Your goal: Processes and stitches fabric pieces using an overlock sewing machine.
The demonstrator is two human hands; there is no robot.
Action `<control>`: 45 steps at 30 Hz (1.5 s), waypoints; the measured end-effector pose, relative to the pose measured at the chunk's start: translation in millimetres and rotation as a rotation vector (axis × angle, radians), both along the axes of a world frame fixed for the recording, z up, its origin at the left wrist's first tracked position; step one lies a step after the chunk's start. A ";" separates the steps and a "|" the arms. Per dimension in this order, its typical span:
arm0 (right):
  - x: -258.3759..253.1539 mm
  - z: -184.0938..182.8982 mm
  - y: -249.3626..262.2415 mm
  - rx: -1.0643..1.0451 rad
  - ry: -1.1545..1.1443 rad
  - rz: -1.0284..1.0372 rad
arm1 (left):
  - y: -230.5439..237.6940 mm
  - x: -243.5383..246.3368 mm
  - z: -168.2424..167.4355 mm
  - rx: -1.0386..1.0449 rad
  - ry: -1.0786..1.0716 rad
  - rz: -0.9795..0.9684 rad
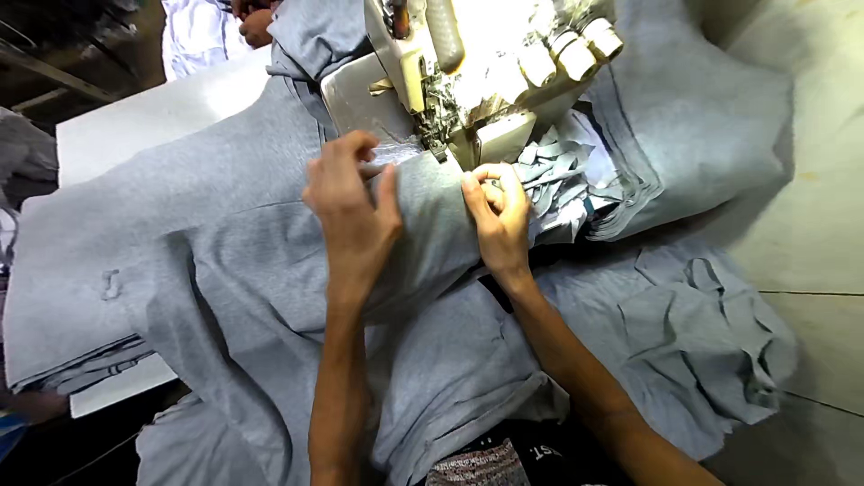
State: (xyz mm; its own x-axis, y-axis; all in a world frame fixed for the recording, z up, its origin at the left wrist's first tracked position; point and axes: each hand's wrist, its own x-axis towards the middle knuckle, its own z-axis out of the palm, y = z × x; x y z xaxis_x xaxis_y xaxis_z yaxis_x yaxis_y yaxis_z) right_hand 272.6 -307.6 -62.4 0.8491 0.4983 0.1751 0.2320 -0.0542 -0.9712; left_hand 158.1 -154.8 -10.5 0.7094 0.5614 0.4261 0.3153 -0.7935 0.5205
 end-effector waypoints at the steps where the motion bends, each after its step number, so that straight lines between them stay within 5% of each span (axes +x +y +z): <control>1: -2.6 -2.2 -7.7 -0.050 -0.037 0.004 | 11.1 -20.7 -2.5 0.013 0.001 0.054; 6: -21.3 -18.1 -39.9 -0.221 -0.087 -0.023 | 58.2 -176.0 -30.4 0.060 0.090 0.679; 9: -24.2 -23.7 -47.3 -0.193 -0.067 -0.046 | 58.5 -246.2 -50.7 -0.133 0.152 0.932; 12: -23.1 -23.3 -47.1 -0.166 -0.067 -0.037 | 51.0 -268.3 -66.5 -0.195 0.145 0.849; 21: -28.8 -28.0 -46.6 -0.183 -0.025 -0.051 | 25.3 -237.0 -36.8 -0.625 0.123 0.772; 32: -20.8 -21.2 -56.1 -0.120 -0.045 0.056 | 36.3 -292.5 -40.4 -0.637 -0.111 0.707; 35: -25.9 -23.2 -59.9 -0.101 0.014 0.083 | 26.6 -286.1 -41.4 -0.808 -0.416 0.579; 37: -29.6 -23.8 -64.5 -0.077 0.055 0.091 | 18.6 -282.1 -46.3 -1.040 -0.688 0.323; 39: -32.7 -19.2 -70.8 -0.056 0.089 0.107 | 3.4 -268.7 -42.4 -1.153 -0.654 0.257; 42: -36.0 -13.0 -80.4 -0.043 0.100 0.115 | -4.1 -264.1 -39.3 -1.167 -0.393 0.339; 45: -37.1 -19.5 -87.0 -0.030 0.091 0.117 | 2.5 -262.8 -43.3 -0.994 -0.630 0.313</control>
